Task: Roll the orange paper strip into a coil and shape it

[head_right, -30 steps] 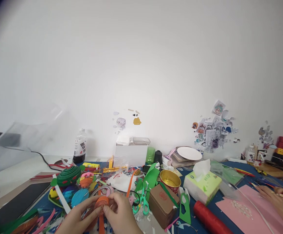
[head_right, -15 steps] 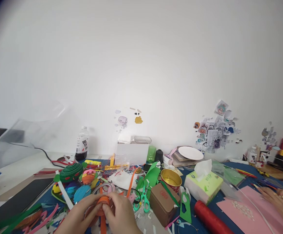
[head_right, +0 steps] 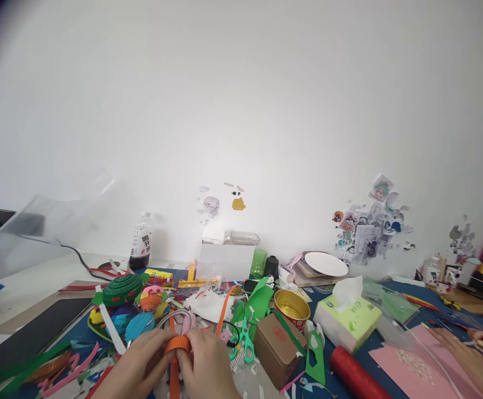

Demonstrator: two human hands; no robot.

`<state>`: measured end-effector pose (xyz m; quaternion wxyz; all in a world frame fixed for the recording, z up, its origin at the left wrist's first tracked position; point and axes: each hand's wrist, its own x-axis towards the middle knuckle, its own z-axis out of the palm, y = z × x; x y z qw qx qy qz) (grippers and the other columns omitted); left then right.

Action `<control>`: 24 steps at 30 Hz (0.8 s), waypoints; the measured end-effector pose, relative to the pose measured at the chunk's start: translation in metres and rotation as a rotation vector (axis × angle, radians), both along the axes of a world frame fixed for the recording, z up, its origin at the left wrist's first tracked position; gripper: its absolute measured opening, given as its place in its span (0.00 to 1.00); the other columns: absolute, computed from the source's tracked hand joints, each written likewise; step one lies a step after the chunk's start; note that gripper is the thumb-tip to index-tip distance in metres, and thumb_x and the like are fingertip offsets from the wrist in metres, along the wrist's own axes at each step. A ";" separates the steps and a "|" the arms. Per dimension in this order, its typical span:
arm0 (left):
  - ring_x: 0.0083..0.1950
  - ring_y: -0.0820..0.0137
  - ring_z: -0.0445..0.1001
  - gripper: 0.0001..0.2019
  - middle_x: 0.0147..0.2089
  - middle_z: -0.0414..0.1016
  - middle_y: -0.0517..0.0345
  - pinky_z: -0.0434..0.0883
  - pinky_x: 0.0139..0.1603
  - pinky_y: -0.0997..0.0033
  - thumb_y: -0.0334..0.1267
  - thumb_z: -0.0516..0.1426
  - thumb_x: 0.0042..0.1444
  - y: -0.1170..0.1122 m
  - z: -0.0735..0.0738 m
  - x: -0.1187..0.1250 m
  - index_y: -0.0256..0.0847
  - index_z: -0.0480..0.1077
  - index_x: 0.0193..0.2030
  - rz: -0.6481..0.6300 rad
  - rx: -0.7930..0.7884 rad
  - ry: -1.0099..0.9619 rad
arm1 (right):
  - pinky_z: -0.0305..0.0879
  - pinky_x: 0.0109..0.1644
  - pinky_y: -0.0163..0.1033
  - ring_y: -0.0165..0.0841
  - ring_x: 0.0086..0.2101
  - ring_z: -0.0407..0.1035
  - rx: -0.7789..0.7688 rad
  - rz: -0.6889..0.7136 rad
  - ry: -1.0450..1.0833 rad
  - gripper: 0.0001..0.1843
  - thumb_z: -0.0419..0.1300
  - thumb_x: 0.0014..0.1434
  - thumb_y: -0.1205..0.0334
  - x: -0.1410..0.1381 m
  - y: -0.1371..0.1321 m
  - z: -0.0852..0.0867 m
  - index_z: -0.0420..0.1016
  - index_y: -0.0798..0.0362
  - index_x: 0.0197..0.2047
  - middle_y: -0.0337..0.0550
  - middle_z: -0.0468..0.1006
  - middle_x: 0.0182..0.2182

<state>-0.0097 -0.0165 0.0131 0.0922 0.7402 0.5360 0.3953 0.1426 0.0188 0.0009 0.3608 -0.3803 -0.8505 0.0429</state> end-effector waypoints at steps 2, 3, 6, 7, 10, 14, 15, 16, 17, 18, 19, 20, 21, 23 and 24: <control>0.41 0.64 0.72 0.08 0.37 0.76 0.55 0.69 0.42 0.67 0.38 0.51 0.54 -0.001 0.000 0.001 0.45 0.71 0.34 0.001 0.011 0.023 | 0.55 0.31 0.35 0.37 0.31 0.68 0.032 -0.001 -0.027 0.05 0.55 0.53 0.69 0.000 0.000 0.000 0.69 0.53 0.34 0.42 0.75 0.30; 0.40 0.64 0.72 0.08 0.37 0.76 0.55 0.69 0.42 0.68 0.38 0.51 0.54 -0.001 0.000 0.001 0.45 0.71 0.34 0.000 0.021 0.029 | 0.55 0.31 0.35 0.36 0.30 0.68 0.046 0.002 -0.031 0.05 0.55 0.53 0.69 0.000 -0.001 0.001 0.68 0.53 0.34 0.42 0.75 0.29; 0.40 0.64 0.72 0.08 0.37 0.76 0.55 0.69 0.41 0.68 0.38 0.50 0.54 -0.001 -0.001 0.001 0.45 0.71 0.35 -0.011 0.055 0.052 | 0.54 0.30 0.35 0.35 0.29 0.67 0.076 0.000 -0.028 0.04 0.54 0.52 0.69 0.000 -0.003 0.003 0.68 0.53 0.32 0.41 0.74 0.28; 0.39 0.64 0.72 0.08 0.37 0.76 0.55 0.69 0.41 0.68 0.37 0.50 0.54 -0.001 -0.001 0.000 0.45 0.71 0.35 -0.010 0.061 0.063 | 0.53 0.29 0.35 0.35 0.28 0.67 0.079 -0.002 -0.026 0.03 0.55 0.52 0.69 0.000 -0.004 0.004 0.68 0.53 0.31 0.40 0.74 0.27; 0.38 0.64 0.72 0.08 0.35 0.76 0.55 0.69 0.40 0.68 0.37 0.50 0.54 0.001 -0.003 -0.001 0.45 0.71 0.34 -0.001 0.087 0.088 | 0.53 0.29 0.35 0.35 0.28 0.67 0.075 -0.015 -0.018 0.04 0.55 0.51 0.69 -0.001 -0.005 0.005 0.68 0.53 0.31 0.41 0.74 0.27; 0.37 0.65 0.73 0.07 0.34 0.76 0.57 0.69 0.39 0.70 0.37 0.53 0.53 0.002 -0.006 -0.002 0.46 0.72 0.35 0.002 0.159 0.101 | 0.56 0.32 0.36 0.37 0.31 0.69 0.051 0.005 -0.027 0.08 0.54 0.52 0.70 -0.002 -0.004 0.003 0.69 0.53 0.36 0.43 0.75 0.30; 0.37 0.65 0.73 0.07 0.35 0.77 0.56 0.70 0.39 0.70 0.36 0.53 0.52 0.002 -0.006 -0.003 0.46 0.72 0.35 0.006 0.175 0.105 | 0.57 0.33 0.36 0.38 0.33 0.69 0.047 0.020 -0.031 0.10 0.54 0.52 0.71 -0.002 -0.004 0.003 0.69 0.53 0.38 0.43 0.76 0.32; 0.38 0.65 0.73 0.07 0.35 0.77 0.56 0.70 0.39 0.70 0.36 0.54 0.52 0.002 -0.007 -0.003 0.46 0.72 0.35 0.011 0.187 0.111 | 0.57 0.34 0.37 0.38 0.34 0.69 0.044 0.032 -0.033 0.11 0.54 0.52 0.71 -0.002 -0.004 0.002 0.69 0.53 0.40 0.43 0.76 0.33; 0.38 0.64 0.74 0.07 0.36 0.77 0.56 0.70 0.39 0.70 0.36 0.54 0.51 0.002 -0.007 -0.003 0.45 0.72 0.36 0.015 0.190 0.119 | 0.58 0.35 0.37 0.38 0.35 0.69 0.044 0.039 -0.033 0.12 0.54 0.52 0.71 -0.001 -0.004 0.002 0.69 0.53 0.41 0.43 0.76 0.34; 0.38 0.64 0.74 0.07 0.36 0.77 0.55 0.70 0.40 0.69 0.36 0.54 0.51 0.003 -0.007 -0.003 0.45 0.72 0.36 0.019 0.186 0.127 | 0.58 0.36 0.37 0.39 0.35 0.69 0.044 0.041 -0.032 0.12 0.54 0.52 0.72 -0.001 -0.004 0.002 0.69 0.53 0.40 0.43 0.76 0.34; 0.39 0.64 0.74 0.07 0.36 0.78 0.55 0.70 0.40 0.69 0.36 0.54 0.52 0.003 -0.007 -0.003 0.45 0.72 0.36 0.022 0.177 0.135 | 0.58 0.36 0.38 0.39 0.35 0.69 0.047 0.037 -0.030 0.12 0.54 0.51 0.72 -0.001 -0.004 0.002 0.69 0.53 0.39 0.43 0.76 0.34; 0.39 0.64 0.74 0.07 0.37 0.78 0.55 0.70 0.40 0.69 0.36 0.54 0.52 0.003 -0.007 -0.003 0.45 0.72 0.36 0.023 0.168 0.143 | 0.58 0.36 0.38 0.39 0.35 0.69 0.049 0.030 -0.029 0.11 0.54 0.51 0.72 -0.001 -0.004 0.002 0.70 0.53 0.39 0.44 0.76 0.33; 0.39 0.64 0.74 0.07 0.37 0.78 0.55 0.70 0.40 0.69 0.36 0.53 0.52 0.004 -0.007 -0.003 0.45 0.72 0.36 0.020 0.159 0.151 | 0.58 0.36 0.38 0.39 0.34 0.69 0.050 0.023 -0.029 0.11 0.54 0.51 0.72 -0.001 -0.004 0.001 0.70 0.53 0.38 0.43 0.76 0.33; 0.40 0.64 0.74 0.08 0.37 0.78 0.55 0.70 0.41 0.68 0.36 0.53 0.53 0.004 -0.006 -0.003 0.45 0.72 0.37 0.017 0.140 0.162 | 0.58 0.35 0.37 0.38 0.34 0.69 0.046 0.006 -0.030 0.10 0.54 0.50 0.73 -0.002 -0.004 0.001 0.70 0.53 0.37 0.43 0.76 0.32; 0.40 0.64 0.74 0.08 0.37 0.78 0.55 0.70 0.41 0.68 0.36 0.53 0.53 0.004 -0.005 -0.003 0.45 0.72 0.37 0.018 0.129 0.166 | 0.58 0.34 0.37 0.38 0.33 0.69 0.042 -0.003 -0.030 0.10 0.54 0.50 0.73 -0.002 -0.004 0.001 0.70 0.53 0.36 0.43 0.76 0.32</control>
